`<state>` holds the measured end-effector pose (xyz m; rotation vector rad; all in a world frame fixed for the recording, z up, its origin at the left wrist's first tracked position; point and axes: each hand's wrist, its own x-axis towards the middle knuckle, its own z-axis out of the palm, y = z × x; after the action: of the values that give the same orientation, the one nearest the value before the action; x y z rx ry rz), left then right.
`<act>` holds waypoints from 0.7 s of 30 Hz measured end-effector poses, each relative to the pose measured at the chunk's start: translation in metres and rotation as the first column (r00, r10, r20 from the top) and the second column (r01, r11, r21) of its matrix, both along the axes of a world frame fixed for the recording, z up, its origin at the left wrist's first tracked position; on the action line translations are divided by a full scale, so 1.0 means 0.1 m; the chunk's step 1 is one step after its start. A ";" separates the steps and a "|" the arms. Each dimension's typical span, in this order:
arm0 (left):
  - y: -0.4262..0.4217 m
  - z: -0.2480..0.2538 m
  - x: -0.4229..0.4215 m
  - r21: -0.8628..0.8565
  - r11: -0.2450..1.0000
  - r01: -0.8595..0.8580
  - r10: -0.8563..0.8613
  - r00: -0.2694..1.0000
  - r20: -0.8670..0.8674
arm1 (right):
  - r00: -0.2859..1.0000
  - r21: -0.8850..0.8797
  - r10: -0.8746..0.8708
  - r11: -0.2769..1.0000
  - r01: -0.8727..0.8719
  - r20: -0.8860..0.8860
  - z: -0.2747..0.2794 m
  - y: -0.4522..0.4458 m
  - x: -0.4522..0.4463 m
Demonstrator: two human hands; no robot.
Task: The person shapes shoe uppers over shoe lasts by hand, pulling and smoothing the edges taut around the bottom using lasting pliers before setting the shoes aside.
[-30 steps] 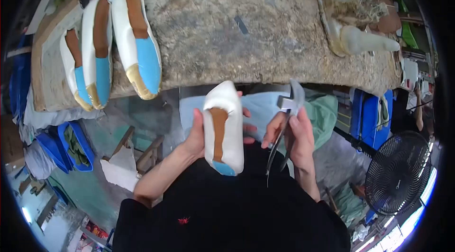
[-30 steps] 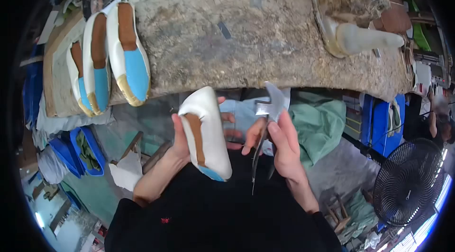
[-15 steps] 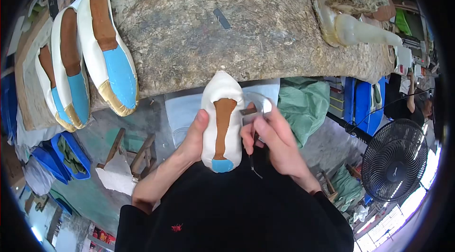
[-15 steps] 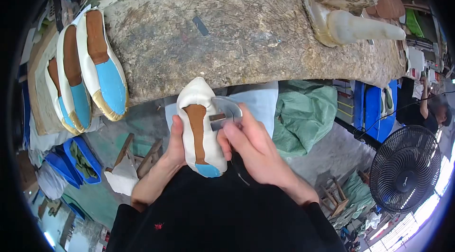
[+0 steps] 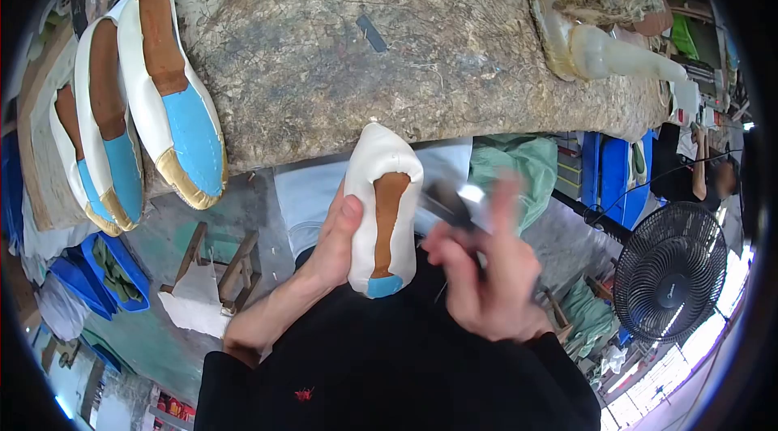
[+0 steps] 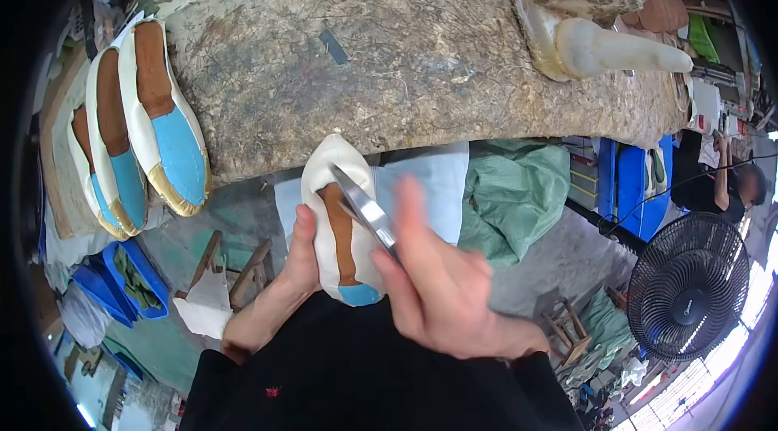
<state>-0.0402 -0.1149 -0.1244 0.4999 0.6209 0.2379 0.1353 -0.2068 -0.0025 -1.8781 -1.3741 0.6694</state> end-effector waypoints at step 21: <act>-0.02 0.00 -0.09 0.027 0.998 0.053 -0.053 0.998 -0.017 | 0.916 -0.185 -0.285 0.953 0.239 -0.284 0.10 0.03 0.07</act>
<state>-0.0495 -0.1165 -0.1239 0.5441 0.6200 0.1922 0.1428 -0.2036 0.0078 -1.9291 -0.8752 0.9000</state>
